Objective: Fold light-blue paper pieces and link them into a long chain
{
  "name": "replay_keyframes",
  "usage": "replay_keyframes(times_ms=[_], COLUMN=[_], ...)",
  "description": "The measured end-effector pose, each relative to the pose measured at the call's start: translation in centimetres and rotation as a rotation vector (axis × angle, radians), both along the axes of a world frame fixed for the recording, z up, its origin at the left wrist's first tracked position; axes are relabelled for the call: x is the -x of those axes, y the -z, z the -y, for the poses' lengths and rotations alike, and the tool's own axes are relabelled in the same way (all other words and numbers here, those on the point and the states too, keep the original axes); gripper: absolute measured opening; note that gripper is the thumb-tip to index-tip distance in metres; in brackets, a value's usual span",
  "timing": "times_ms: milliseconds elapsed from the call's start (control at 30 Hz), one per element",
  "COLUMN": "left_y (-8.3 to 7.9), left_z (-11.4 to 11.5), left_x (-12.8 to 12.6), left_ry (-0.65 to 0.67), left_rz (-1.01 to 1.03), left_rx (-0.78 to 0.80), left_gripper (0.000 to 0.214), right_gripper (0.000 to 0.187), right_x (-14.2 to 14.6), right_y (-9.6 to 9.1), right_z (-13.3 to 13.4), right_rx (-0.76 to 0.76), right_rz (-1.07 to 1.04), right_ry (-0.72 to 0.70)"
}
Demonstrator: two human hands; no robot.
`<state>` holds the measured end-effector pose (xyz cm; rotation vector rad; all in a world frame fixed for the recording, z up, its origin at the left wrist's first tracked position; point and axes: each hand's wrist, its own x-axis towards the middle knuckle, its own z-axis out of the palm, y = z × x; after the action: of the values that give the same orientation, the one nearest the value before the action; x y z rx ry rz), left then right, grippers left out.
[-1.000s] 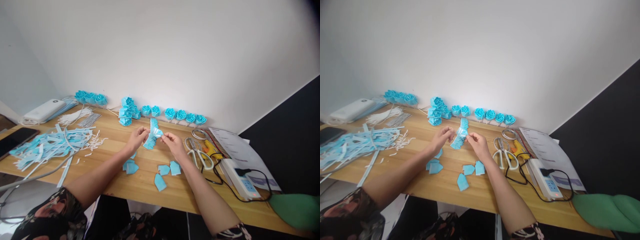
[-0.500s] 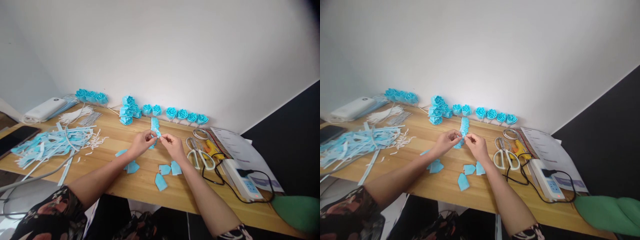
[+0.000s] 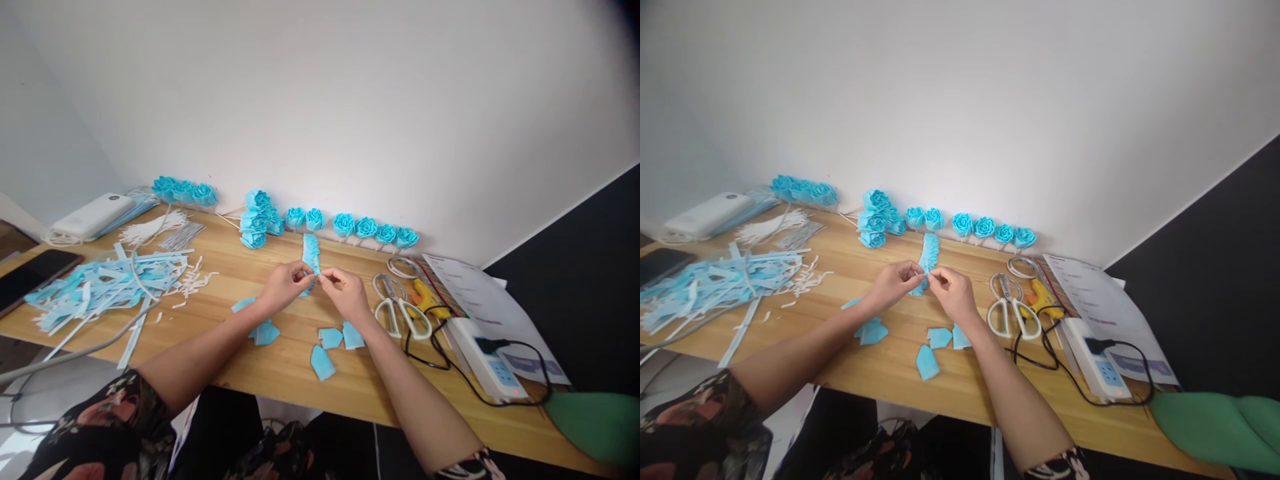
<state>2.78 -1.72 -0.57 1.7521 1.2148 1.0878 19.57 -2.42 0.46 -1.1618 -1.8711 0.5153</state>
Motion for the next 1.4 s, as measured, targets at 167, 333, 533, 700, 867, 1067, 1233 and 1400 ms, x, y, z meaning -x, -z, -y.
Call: replay_keyframes(times_ms=[167, 333, 533, 700, 867, 1067, 1233, 1400], left_y=[0.05, -0.10, -0.06, 0.18, -0.10, -0.34, 0.11, 0.20], left_z=[-0.03, 0.08, 0.10, -0.11, 0.05, 0.16, -0.09, -0.22], left_x=[0.00, -0.02, 0.04, 0.10, 0.09, 0.05, 0.13, 0.14], left_ry=[-0.004, 0.005, 0.012, 0.010, 0.031, 0.011, 0.019, 0.015], left_rz=[0.000, 0.005, 0.000, 0.001, 0.022, -0.008, 0.008, 0.008], left_rx=[-0.003, 0.004, 0.004, -0.008, 0.017, 0.013, 0.012, 0.002], left_gripper=[0.017, 0.020, 0.018, 0.017, 0.019, 0.021, 0.020, 0.022], right_gripper=[0.017, 0.017, 0.015, 0.015, 0.017, 0.018, 0.017, 0.017], right_x=[-0.06, -0.09, -0.07, -0.14, -0.12, -0.18, -0.13, -0.26], right_y=[0.00, 0.03, 0.14, 0.20, 0.15, 0.16, 0.16, 0.16], right_z=[0.01, 0.00, -0.05, -0.04, -0.05, -0.07, -0.03, -0.21], right_rx=[0.006, 0.007, -0.020, -0.018, -0.009, 0.007, 0.007, 0.098], right_rz=[0.007, 0.008, 0.027, 0.026, 0.020, 0.040, 0.041, -0.052], right_ry=[0.001, -0.002, -0.021, -0.015, -0.018, -0.010, -0.010, -0.030])
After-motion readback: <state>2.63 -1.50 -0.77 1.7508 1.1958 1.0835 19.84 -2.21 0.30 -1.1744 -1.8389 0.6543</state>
